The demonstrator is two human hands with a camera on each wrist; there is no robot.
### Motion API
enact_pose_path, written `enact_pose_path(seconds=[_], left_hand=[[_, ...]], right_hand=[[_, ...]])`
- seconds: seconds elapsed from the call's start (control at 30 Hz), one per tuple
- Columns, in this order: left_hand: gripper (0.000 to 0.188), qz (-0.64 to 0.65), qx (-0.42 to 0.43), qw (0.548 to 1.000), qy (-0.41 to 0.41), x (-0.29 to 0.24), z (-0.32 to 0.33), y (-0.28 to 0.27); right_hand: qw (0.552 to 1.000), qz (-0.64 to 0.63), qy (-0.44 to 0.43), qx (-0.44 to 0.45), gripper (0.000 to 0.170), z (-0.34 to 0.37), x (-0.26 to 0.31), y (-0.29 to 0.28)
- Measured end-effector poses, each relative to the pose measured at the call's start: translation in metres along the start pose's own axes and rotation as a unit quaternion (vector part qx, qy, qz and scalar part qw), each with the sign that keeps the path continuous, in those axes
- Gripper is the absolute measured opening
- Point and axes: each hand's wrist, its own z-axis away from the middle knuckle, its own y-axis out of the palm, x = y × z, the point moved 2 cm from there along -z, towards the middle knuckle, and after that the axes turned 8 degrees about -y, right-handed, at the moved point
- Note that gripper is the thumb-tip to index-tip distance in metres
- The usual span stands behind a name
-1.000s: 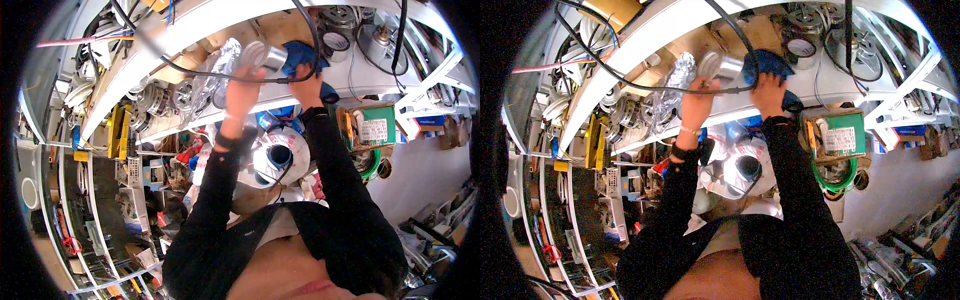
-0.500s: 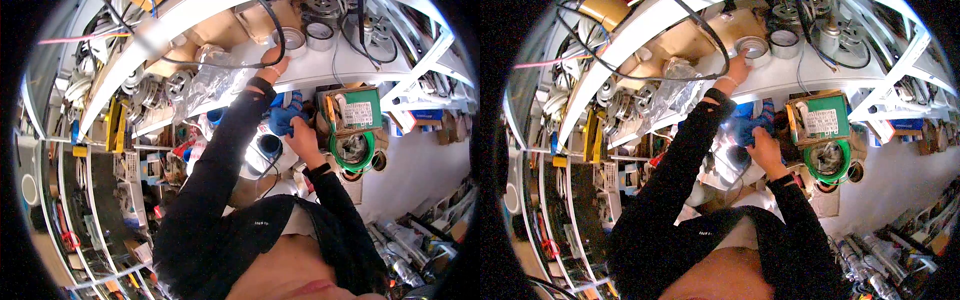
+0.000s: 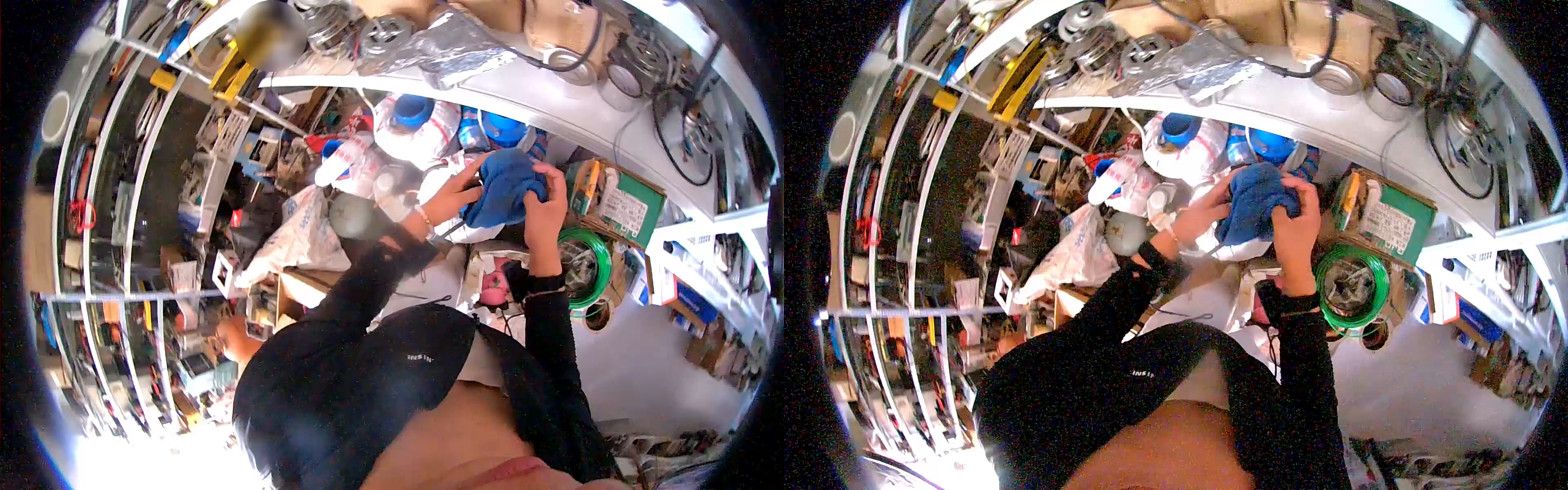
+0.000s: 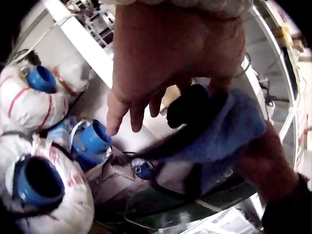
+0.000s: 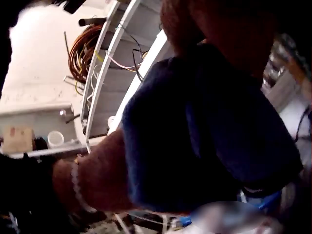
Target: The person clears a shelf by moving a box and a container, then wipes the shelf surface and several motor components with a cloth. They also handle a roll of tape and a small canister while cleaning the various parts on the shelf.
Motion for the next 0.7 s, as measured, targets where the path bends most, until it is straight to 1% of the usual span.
enact_pose_path(seconds=[0.03, 0.07, 0.1, 0.13, 0.17, 0.2, 0.23, 0.27, 0.3, 0.33, 0.37, 0.4, 0.43, 0.47, 0.5, 0.53, 0.57, 0.6, 0.63, 0.7], left_hand=[[0.062, 0.002, -0.062, 0.998, 0.011, 0.003, 0.006, 0.005], [0.055, 0.049, -0.124, 0.990, -0.038, 0.012, 0.013, 0.009], [0.050, 0.097, -0.181, 0.975, -0.087, 0.019, 0.016, 0.013], [0.039, 0.057, -0.214, 0.974, -0.047, 0.034, 0.016, 0.011], [0.038, 0.073, -0.245, 0.966, -0.043, 0.034, 0.019, 0.012], [0.037, 0.089, -0.272, 0.958, -0.037, 0.033, 0.020, 0.012], [0.037, 0.104, -0.296, 0.949, -0.030, 0.031, 0.020, 0.011], [0.032, 0.113, -0.299, 0.947, -0.021, 0.024, 0.018, 0.008], [0.030, -0.022, -0.281, 0.959, 0.005, 0.016, 0.018, 0.011], [0.030, -0.047, -0.217, 0.975, 0.012, 0.011, 0.016, 0.011], [0.030, -0.072, -0.153, 0.985, 0.018, 0.006, 0.014, 0.008], [0.033, -0.129, -0.057, 0.988, -0.059, -0.017, 0.017, 0.005], [0.030, -0.117, -0.021, 0.992, 0.047, -0.021, 0.012, -0.001], [0.029, -0.154, -0.083, 0.981, 0.082, -0.030, 0.010, -0.014], [0.024, -0.163, -0.168, 0.964, 0.126, -0.038, 0.004, -0.034], [0.019, -0.175, -0.257, 0.937, 0.163, -0.046, -0.002, -0.053], [0.027, -0.274, -0.374, 0.858, 0.221, -0.053, -0.004, -0.084], [0.051, -0.223, -0.419, 0.858, 0.196, -0.052, -0.016, -0.118], [0.075, -0.167, -0.461, 0.854, 0.175, -0.050, -0.028, -0.153], [0.089, -0.162, -0.497, 0.840, 0.145, -0.099, -0.025, -0.169]], right_hand=[[0.996, -0.081, 0.024, -0.035, 0.036, 0.005, -0.010, 0.008], [0.993, -0.104, 0.056, -0.029, 0.040, 0.011, -0.022, 0.014], [0.994, -0.085, 0.075, 0.010, 0.043, 0.017, -0.025, 0.022], [0.992, -0.065, 0.093, 0.049, 0.047, 0.024, -0.026, 0.031], [0.989, -0.043, 0.109, 0.086, 0.052, 0.029, -0.029, 0.036], [0.981, 0.138, -0.044, 0.132, 0.063, 0.036, -0.030, 0.047], [0.978, 0.128, -0.039, 0.157, 0.073, 0.046, -0.031, 0.049], [0.980, 0.133, -0.034, 0.146, 0.078, 0.050, -0.029, 0.048], [0.981, 0.137, -0.030, 0.133, 0.082, 0.051, -0.029, 0.049], [0.992, 0.066, 0.060, 0.093, 0.088, 0.048, -0.038, 0.042], [0.988, 0.071, 0.134, 0.011, 0.083, 0.046, -0.042, 0.033], [0.976, -0.085, 0.176, -0.092, 0.073, 0.040, -0.043, 0.030], [0.962, -0.150, 0.204, -0.102, 0.057, 0.036, -0.038, 0.026], [0.968, -0.127, 0.190, -0.106, 0.056, 0.036, -0.057, 0.016], [0.964, -0.121, 0.197, -0.128, 0.060, 0.036, -0.056, 0.018], [0.970, -0.052, 0.192, -0.140, 0.064, 0.040, -0.068, 0.016], [0.970, 0.017, 0.186, -0.156, 0.069, 0.044, -0.080, 0.014], [0.974, 0.074, 0.169, -0.131, 0.075, 0.044, -0.076, 0.023], [0.971, 0.057, 0.170, -0.158, 0.076, 0.049, -0.074, 0.035], [0.965, 0.032, 0.176, -0.194, 0.075, 0.057, -0.077, 0.059]])
